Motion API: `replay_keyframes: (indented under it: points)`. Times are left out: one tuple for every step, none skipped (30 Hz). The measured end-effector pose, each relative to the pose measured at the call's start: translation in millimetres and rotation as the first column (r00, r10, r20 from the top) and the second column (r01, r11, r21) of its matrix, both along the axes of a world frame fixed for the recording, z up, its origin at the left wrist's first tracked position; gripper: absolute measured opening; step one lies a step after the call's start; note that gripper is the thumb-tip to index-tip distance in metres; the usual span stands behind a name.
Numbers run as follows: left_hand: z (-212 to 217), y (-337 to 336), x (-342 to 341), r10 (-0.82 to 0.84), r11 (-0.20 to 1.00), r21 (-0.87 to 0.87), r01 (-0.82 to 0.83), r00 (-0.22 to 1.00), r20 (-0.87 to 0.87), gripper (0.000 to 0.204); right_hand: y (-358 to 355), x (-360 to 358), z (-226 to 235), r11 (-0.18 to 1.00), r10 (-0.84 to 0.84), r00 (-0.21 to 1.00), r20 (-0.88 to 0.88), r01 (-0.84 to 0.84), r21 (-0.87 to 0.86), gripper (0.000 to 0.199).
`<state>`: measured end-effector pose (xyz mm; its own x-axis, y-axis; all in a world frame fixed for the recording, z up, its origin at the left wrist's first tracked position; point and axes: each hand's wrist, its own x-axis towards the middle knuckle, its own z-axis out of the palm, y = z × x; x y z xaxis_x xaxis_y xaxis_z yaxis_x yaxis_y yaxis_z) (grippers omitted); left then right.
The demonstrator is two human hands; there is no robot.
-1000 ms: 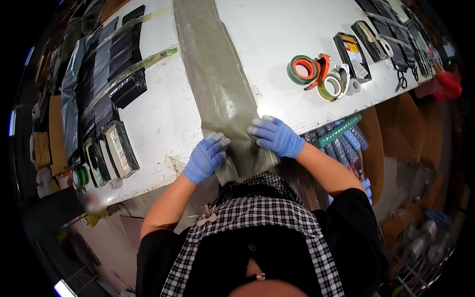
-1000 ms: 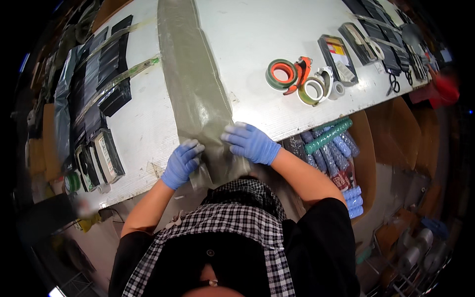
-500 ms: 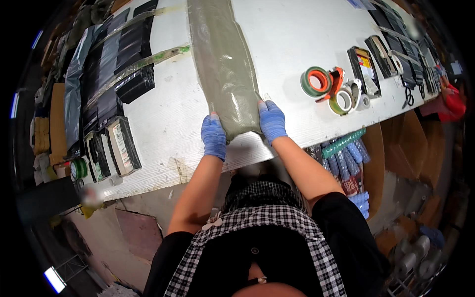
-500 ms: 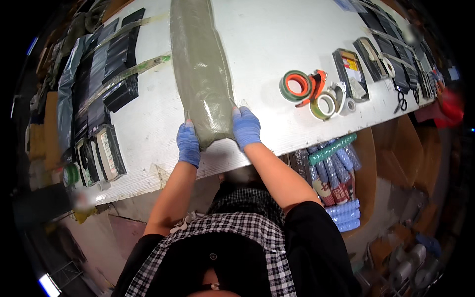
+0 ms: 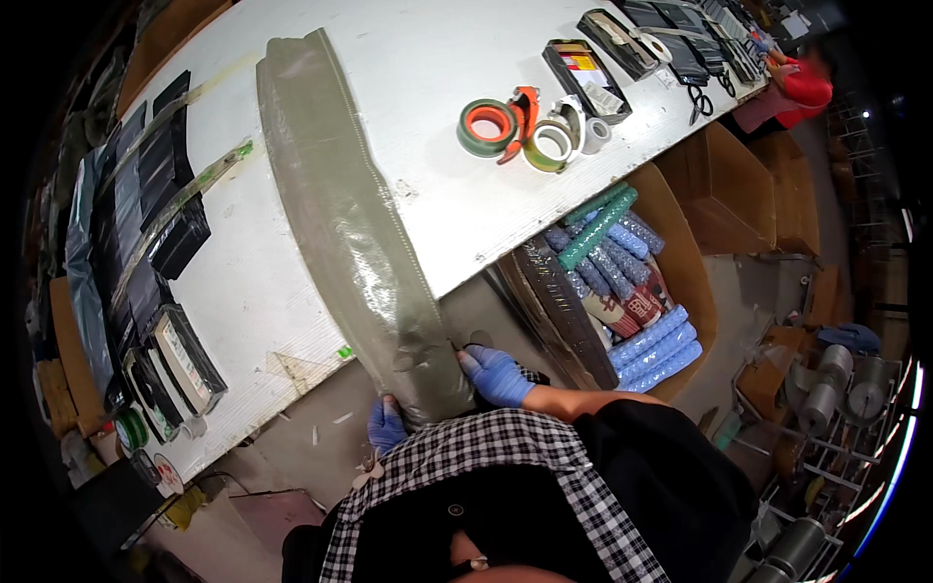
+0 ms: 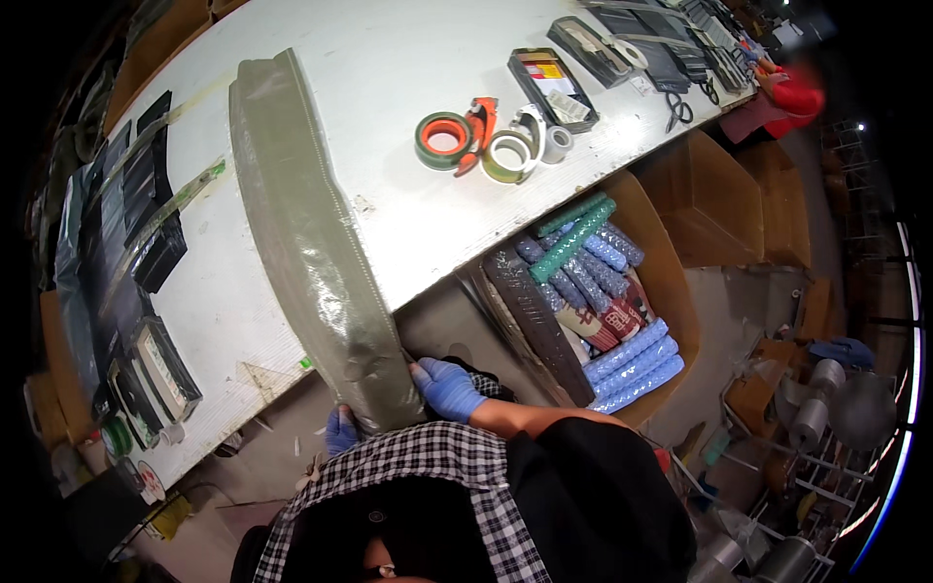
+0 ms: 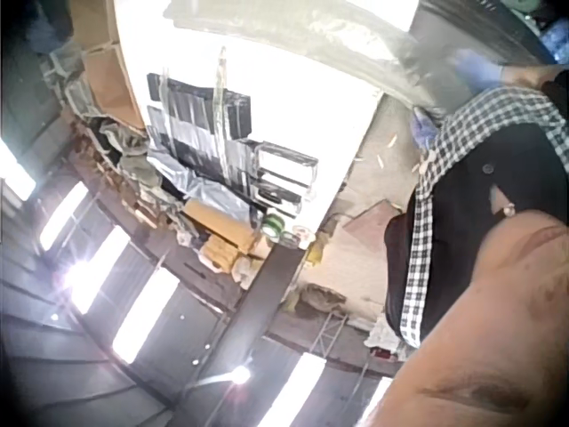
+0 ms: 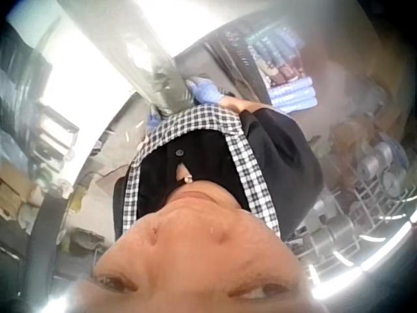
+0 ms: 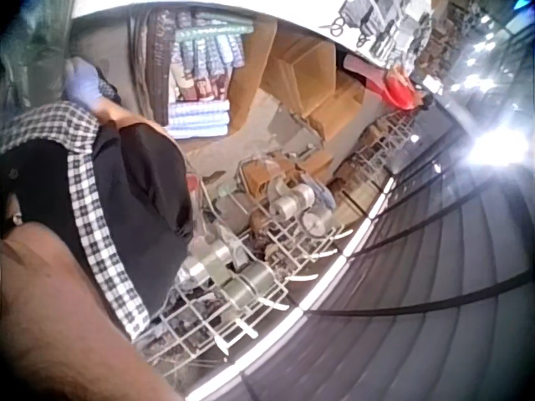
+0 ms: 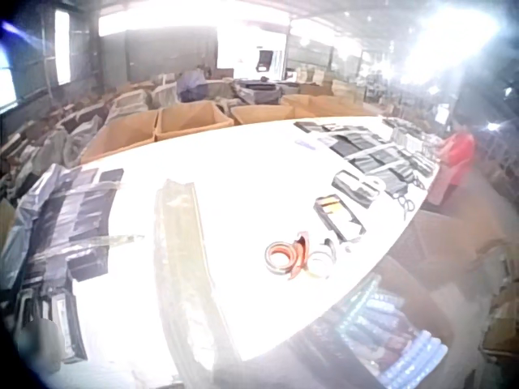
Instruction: The person wraps long items in plastic and fabric, secures them with tape, and applies shipping labels. They handle multiple items one at a time, using a tape dispenser and scissors, and place finished packages into a cardboard box.
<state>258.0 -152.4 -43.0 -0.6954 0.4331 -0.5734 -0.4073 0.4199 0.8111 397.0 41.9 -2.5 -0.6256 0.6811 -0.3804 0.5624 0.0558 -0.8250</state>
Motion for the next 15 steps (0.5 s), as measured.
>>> replay_keyframes:
  points:
    - [-3, 1, 12, 0.108, 0.992, 0.064, -0.107, 0.994, -0.008, 0.031, 0, 2, -2, 1.000, 0.009, 1.000, -0.004, -0.009, -0.010, 0.032]
    - [-6, 2, 24, 0.216, 0.969, 0.128, -0.213, 0.976, -0.007, 0.032, 0, 6, -4, 1.000, 0.020, 1.000, -0.008, -0.020, -0.021, 0.032]
    - [0, 3, 31, 0.161, 0.983, 0.102, -0.154, 0.985, -0.066, 0.028, 0, 10, -6, 0.998, 0.023, 1.000, -0.017, -0.024, -0.065, 0.032]
    - [6, 2, 34, 0.105, 0.993, 0.071, -0.096, 0.987, -0.121, 0.023, 1, 15, -7, 0.994, 0.026, 0.999, -0.026, -0.029, -0.110, 0.032]
    - [13, 3, 37, 0.046, 0.999, 0.036, -0.041, 0.984, -0.173, 0.019, 2, 19, -9, 0.987, 0.030, 0.999, -0.034, -0.035, -0.155, 0.032]
    - [25, 9, 36, 0.026, 0.996, -0.061, -0.068, 0.852, -0.523, 0.015, 0, 23, -10, 0.978, 0.032, 0.998, -0.045, -0.040, -0.205, 0.032]
    - [40, 27, 29, -0.031, 0.984, -0.130, -0.120, 0.602, -0.798, 0.013, 1, 25, -13, 0.977, 0.049, 0.997, -0.064, -0.061, -0.202, 0.033]
    - [55, 42, 25, -0.111, 0.967, -0.167, -0.192, 0.270, -0.956, 0.013, 4, 24, -13, 0.969, 0.046, 0.997, -0.068, -0.061, -0.239, 0.033]
    - [75, 45, 25, -0.135, 0.990, -0.140, -0.007, 0.226, -0.965, 0.015, 6, 23, -11, 0.957, 0.055, 0.996, -0.071, -0.073, -0.281, 0.033]
    - [97, 47, 27, -0.156, 0.975, -0.123, 0.185, 0.177, -0.972, 0.017, 8, 23, -10, 0.942, 0.060, 0.995, -0.073, -0.081, -0.325, 0.033]
    - [107, 48, 31, -0.162, 0.927, -0.105, 0.360, 0.131, -0.978, 0.020, 10, 25, -14, 0.960, 0.130, 0.988, -0.086, -0.148, -0.238, 0.030]
    - [108, 53, 37, -0.256, 0.890, -0.198, 0.410, 0.092, -0.962, 0.020, 19, 26, -13, 0.968, 0.223, 0.974, -0.036, -0.226, -0.106, 0.029]
    - [109, 60, 47, -0.348, 0.843, -0.289, 0.454, 0.050, -0.936, 0.019, 33, 26, -12, 0.951, 0.308, 0.951, 0.025, -0.308, 0.023, 0.028]
    - [109, 62, 53, -0.435, 0.784, -0.377, 0.494, 0.005, -0.900, 0.018, 54, 26, -15, 0.988, 0.138, 0.988, -0.063, -0.133, 0.083, 0.028]
    - [106, 59, 54, -0.443, 0.791, -0.387, 0.475, 0.009, -0.896, 0.019, 88, 22, -9, 0.985, -0.044, 0.987, -0.152, 0.068, 0.158, 0.033]
